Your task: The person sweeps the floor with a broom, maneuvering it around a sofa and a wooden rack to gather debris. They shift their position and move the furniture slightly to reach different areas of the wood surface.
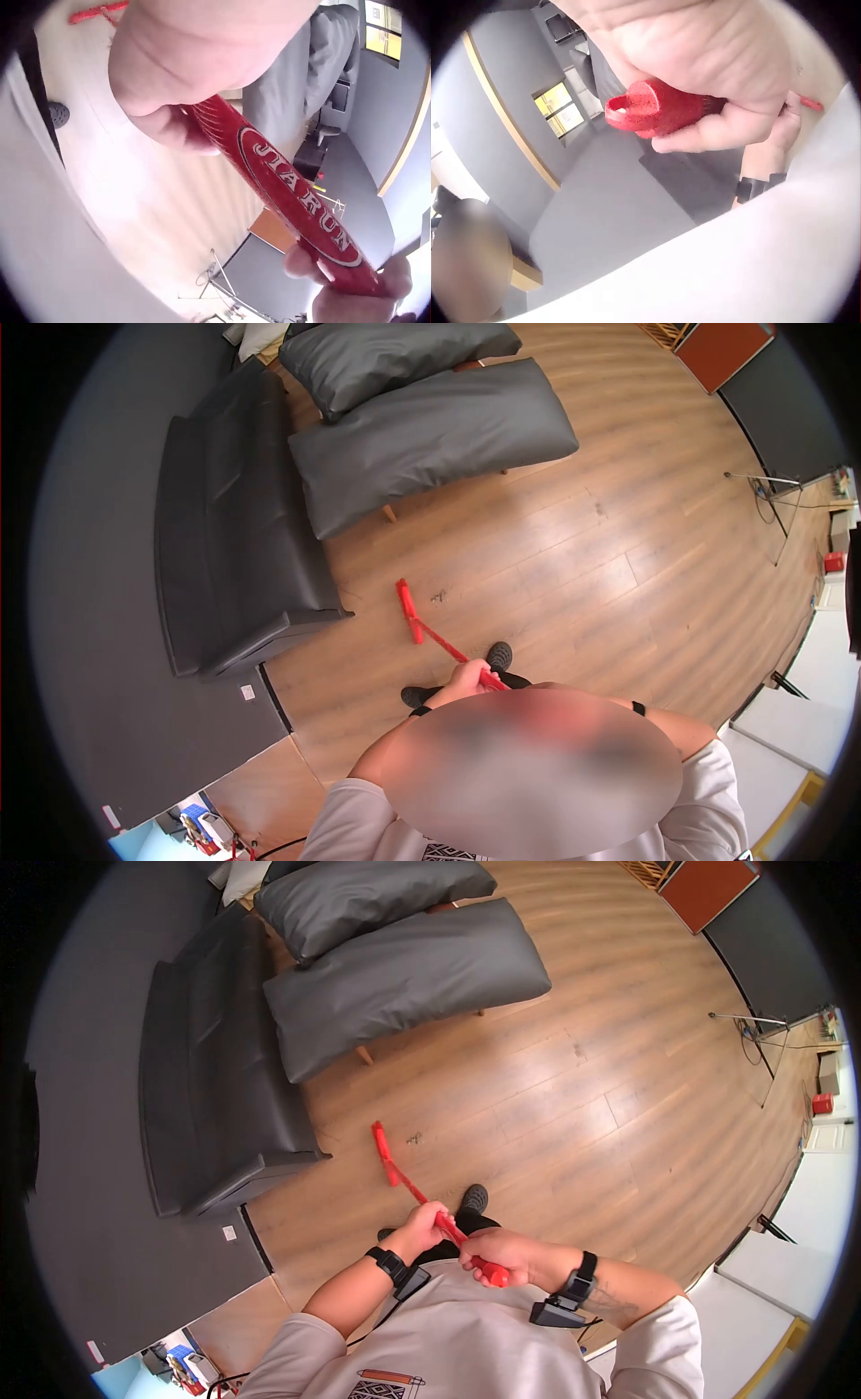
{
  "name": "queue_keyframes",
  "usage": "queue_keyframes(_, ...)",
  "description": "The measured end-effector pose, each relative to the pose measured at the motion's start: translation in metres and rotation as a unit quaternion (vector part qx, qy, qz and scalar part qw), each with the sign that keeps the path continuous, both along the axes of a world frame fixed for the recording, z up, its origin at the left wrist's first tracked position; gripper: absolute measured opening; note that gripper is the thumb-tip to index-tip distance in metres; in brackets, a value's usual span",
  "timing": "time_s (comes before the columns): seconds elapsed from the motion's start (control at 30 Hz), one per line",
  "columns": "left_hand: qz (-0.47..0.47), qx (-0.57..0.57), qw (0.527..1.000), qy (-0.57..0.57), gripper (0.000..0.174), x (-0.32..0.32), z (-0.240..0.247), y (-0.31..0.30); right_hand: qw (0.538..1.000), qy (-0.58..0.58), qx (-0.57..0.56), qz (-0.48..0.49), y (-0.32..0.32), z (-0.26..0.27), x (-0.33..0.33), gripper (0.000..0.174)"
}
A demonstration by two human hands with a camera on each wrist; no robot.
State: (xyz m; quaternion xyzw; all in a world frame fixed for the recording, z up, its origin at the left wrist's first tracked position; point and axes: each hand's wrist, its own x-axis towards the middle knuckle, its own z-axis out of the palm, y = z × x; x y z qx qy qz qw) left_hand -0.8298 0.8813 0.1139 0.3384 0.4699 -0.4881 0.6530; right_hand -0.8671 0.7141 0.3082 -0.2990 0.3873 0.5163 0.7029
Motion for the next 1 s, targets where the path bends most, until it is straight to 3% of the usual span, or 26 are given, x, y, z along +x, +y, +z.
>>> queue_keyframes(0.13, 0.026, 0.026, 0.999, 0.020, 0.007, 0.003, -0.035, 0.028, 0.995, 0.084, 0.050, -0.030, 0.011, -0.050, 0.002, 0.011)
queue_keyframes(0.3, 0.015, 0.047, 0.998, 0.041, 0.003, 0.001, -0.061, 0.026, 0.994, 0.096, 0.049, -0.026, 0.018, -0.077, 0.003, 0.012)
queue_keyframes(0.4, -0.075, 0.025, 0.996, 0.041, 0.008, 0.003, -0.078, 0.002, 0.994, 0.097, -0.012, -0.045, 0.012, -0.067, 0.004, 0.011)
queue_keyframes(0.5, -0.100, -0.001, 0.993, 0.059, 0.011, 0.008, -0.072, -0.027, 0.993, 0.084, -0.045, -0.075, -0.010, -0.057, -0.007, 0.012)
queue_keyframes(0.53, -0.111, 0.019, 0.993, 0.039, 0.005, 0.011, -0.049, -0.042, 0.989, 0.095, -0.032, -0.107, -0.019, -0.052, -0.007, 0.011)
queue_keyframes(0.7, -0.135, 0.010, 0.991, 0.010, 0.004, 0.009, -0.006, -0.073, 0.975, 0.111, 0.051, -0.187, -0.054, -0.026, -0.019, 0.011)
queue_keyframes(0.77, -0.124, -0.018, 0.992, 0.003, 0.004, 0.003, -0.003, -0.068, 0.976, 0.097, 0.065, -0.184, -0.054, -0.012, -0.021, 0.010)
queue_keyframes(0.87, -0.152, 0.026, 0.988, -0.009, 0.007, 0.005, 0.020, -0.057, 0.999, 0.019, -0.027, -0.032, -0.041, 0.017, -0.011, 0.016)
queue_keyframes(1.0, -0.118, 0.056, 0.991, -0.011, 0.008, 0.011, 0.008, -0.026, 0.999, 0.017, 0.028, -0.020, -0.023, 0.003, -0.002, 0.012)
